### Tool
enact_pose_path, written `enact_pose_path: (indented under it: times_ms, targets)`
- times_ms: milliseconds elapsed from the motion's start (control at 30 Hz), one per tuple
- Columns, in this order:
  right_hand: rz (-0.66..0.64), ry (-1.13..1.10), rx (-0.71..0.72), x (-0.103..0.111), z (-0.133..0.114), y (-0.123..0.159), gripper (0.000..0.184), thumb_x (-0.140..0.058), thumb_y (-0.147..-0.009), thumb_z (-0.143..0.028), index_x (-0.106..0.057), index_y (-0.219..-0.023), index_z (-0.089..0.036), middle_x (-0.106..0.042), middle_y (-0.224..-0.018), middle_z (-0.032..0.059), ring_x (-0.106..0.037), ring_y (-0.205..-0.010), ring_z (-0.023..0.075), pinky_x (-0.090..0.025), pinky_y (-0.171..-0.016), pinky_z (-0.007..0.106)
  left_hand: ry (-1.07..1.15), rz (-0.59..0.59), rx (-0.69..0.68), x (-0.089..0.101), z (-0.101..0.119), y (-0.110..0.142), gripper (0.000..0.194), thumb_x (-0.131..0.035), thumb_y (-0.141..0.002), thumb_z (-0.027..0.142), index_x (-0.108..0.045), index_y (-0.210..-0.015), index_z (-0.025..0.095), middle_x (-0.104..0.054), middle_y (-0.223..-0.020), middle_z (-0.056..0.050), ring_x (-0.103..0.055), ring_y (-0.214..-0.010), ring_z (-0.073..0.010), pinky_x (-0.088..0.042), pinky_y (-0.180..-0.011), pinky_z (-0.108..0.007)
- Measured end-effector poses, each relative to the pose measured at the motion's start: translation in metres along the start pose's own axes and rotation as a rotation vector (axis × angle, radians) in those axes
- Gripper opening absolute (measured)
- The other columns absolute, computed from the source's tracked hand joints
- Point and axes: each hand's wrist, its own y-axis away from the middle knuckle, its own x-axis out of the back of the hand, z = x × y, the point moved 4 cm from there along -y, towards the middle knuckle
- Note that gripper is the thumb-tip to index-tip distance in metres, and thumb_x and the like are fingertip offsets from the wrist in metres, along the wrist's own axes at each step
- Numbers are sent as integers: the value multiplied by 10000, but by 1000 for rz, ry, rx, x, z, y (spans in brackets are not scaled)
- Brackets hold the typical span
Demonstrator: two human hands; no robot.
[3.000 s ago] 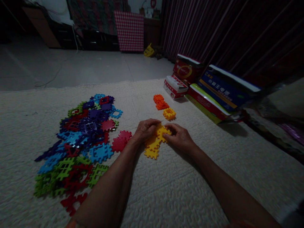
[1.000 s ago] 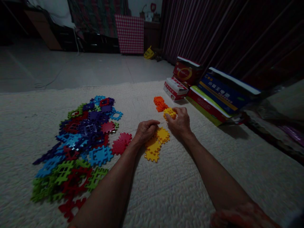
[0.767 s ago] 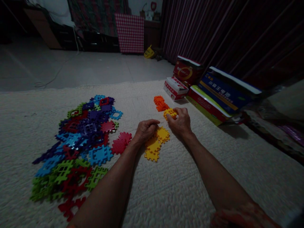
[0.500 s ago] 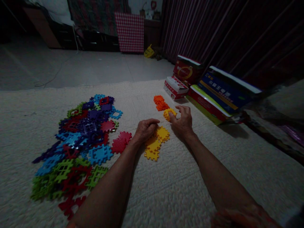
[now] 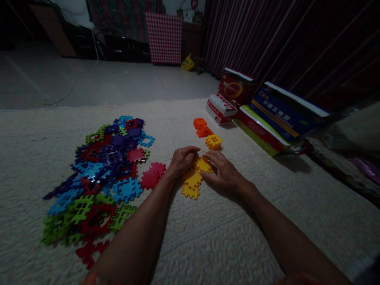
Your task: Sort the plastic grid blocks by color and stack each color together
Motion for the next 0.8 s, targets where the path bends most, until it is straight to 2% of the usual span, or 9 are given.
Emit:
enact_pose_path:
  times_ms: [167,333,467,567,633,700,800]
  targets:
    - [-98,57,-3,-3,-5,-2,369,-693,-830,-265,-616,-1189,-233,-627,-1130,76,-572,-1072,250,-491,-992,461,63,13,23,-1,0,0,313,-518,-763,142,-789,-919,166,-718,-744,-28,-615,-654,-114,-482,-646,-216]
    - [-83,37,24,-3,0,-3,271,-603,-868,-188,-636,-1135,-221,-626,-1107,76,-570,-1038,234,-490,-963,430,82,45,27,1,-2,-1,295,-537,-739,153,-789,-892,165,-717,-734,-23,-603,-627,-110,-469,-606,-207]
    - [-72,22,38,-5,4,-2,353,-518,-836,-76,-633,-1140,-213,-609,-1170,86,-558,-1089,232,-471,-1002,427,100,63,13,2,-1,-2,277,-548,-735,150,-790,-870,166,-718,-721,-21,-616,-631,-110,-482,-620,-207]
    - [-59,15,46,-7,6,-2,359,-506,-834,-71,-634,-1137,-215,-612,-1177,91,-554,-1101,242,-464,-1004,440,106,60,44,1,-1,-2,270,-556,-741,149,-792,-871,166,-719,-719,-20,-618,-624,-109,-484,-608,-203]
    - [-26,-20,36,-6,6,-2,287,-499,-877,-113,-640,-1106,-212,-622,-1140,92,-567,-1073,238,-473,-981,426,117,58,48,0,-2,-2,263,-563,-747,154,-793,-873,167,-719,-719,-19,-613,-615,-106,-483,-596,-200]
    - [16,-63,-16,-2,8,-3,219,-484,-922,-176,-643,-1070,-204,-637,-1076,86,-589,-1023,225,-484,-938,392,124,63,41,0,-3,-2,261,-566,-753,155,-795,-877,166,-721,-723,-20,-614,-614,-101,-486,-598,-197]
    - [35,-100,-205,11,17,-4,219,-483,-932,-248,-631,-1083,-192,-666,-953,60,-620,-869,200,-500,-795,334,114,72,45,1,-5,-3,274,-559,-755,143,-799,-888,160,-723,-725,-24,-620,-617,-97,-490,-604,-193]
